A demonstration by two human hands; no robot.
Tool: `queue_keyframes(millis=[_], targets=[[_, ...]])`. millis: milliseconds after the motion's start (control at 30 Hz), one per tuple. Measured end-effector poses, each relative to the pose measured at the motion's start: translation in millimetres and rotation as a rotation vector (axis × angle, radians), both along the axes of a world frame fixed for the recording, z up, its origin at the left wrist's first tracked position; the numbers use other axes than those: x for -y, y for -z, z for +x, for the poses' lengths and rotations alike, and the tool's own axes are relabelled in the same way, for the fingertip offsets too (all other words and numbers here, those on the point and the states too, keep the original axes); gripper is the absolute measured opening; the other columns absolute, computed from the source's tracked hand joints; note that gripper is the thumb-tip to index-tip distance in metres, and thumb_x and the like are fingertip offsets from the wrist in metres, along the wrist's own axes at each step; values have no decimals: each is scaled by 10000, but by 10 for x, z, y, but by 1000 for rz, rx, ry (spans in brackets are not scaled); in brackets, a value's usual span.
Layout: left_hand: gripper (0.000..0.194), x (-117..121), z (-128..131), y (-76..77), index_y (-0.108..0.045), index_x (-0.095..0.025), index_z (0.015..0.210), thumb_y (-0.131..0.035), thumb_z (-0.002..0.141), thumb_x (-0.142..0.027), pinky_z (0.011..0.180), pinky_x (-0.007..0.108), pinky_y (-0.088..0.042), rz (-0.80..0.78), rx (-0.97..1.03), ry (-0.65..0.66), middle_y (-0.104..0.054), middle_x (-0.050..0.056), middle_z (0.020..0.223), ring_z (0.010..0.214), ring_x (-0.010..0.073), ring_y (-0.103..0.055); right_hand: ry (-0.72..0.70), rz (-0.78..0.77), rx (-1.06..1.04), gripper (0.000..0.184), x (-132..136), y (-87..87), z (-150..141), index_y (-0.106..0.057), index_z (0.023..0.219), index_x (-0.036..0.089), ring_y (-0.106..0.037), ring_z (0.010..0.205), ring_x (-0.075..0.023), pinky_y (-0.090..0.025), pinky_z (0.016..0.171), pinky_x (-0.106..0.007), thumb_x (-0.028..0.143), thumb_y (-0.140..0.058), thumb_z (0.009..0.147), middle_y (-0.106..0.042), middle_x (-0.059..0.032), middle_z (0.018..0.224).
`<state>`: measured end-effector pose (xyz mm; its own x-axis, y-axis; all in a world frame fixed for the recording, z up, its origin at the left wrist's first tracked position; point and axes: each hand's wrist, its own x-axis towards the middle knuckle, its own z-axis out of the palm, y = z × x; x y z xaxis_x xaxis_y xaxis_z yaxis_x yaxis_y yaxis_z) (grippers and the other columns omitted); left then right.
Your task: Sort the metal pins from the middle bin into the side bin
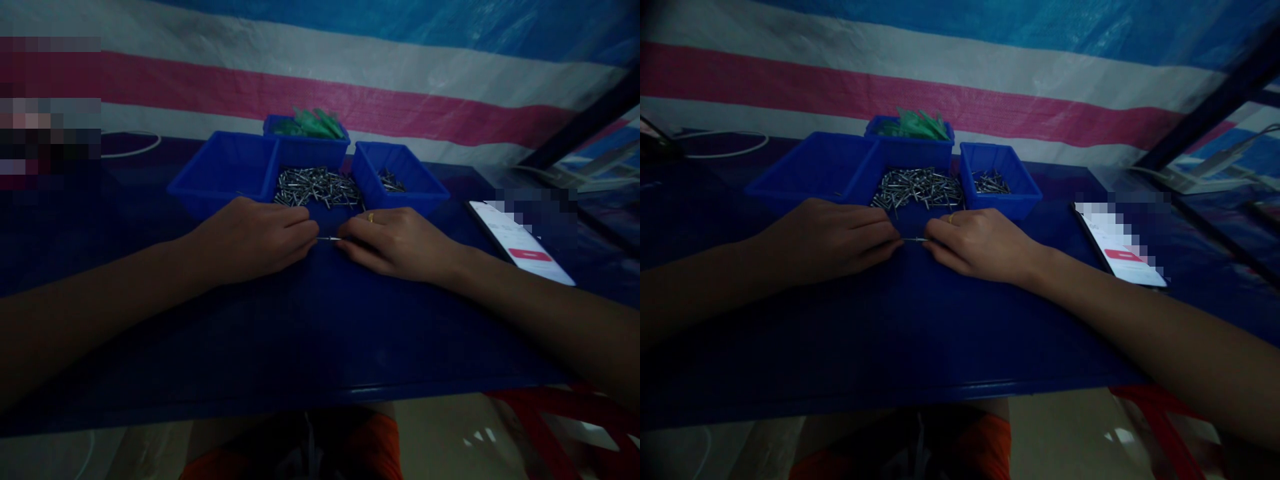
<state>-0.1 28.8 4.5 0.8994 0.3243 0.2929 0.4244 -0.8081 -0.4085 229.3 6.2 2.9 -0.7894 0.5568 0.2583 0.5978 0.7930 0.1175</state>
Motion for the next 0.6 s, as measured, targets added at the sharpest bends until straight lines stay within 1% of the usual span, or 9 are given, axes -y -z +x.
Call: queue_keyframes(millis=[300,433,600], targets=[[256,1,5,7,-550,-192,793,-336,920,-248,450,239,-258,-2,15,-1,-584,-2,710,625,113,-564,-8,-14,-25,180,3,-3,7,-531,860,145,-541,616,-123,-371,578,-228,264,-402,898,-579,-24,699],[263,0,7,-1,-554,-186,790,-341,920,-269,445,238,-244,-4,21,-4,-576,-3,688,613,113,-563,1,6,-13,231,6,-5,-2,-546,854,139,-534,612,-123,-371,580,-231,277,-371,913,-574,-26,692],[315,4,25,-3,-572,-182,787,-324,928,-316,451,238,-251,-33,31,-42,-570,-1,661,604,113,-561,26,33,-10,310,10,-5,-17,-568,825,129,-516,586,-117,-364,585,-233,273,-318,938,-559,-25,660]])
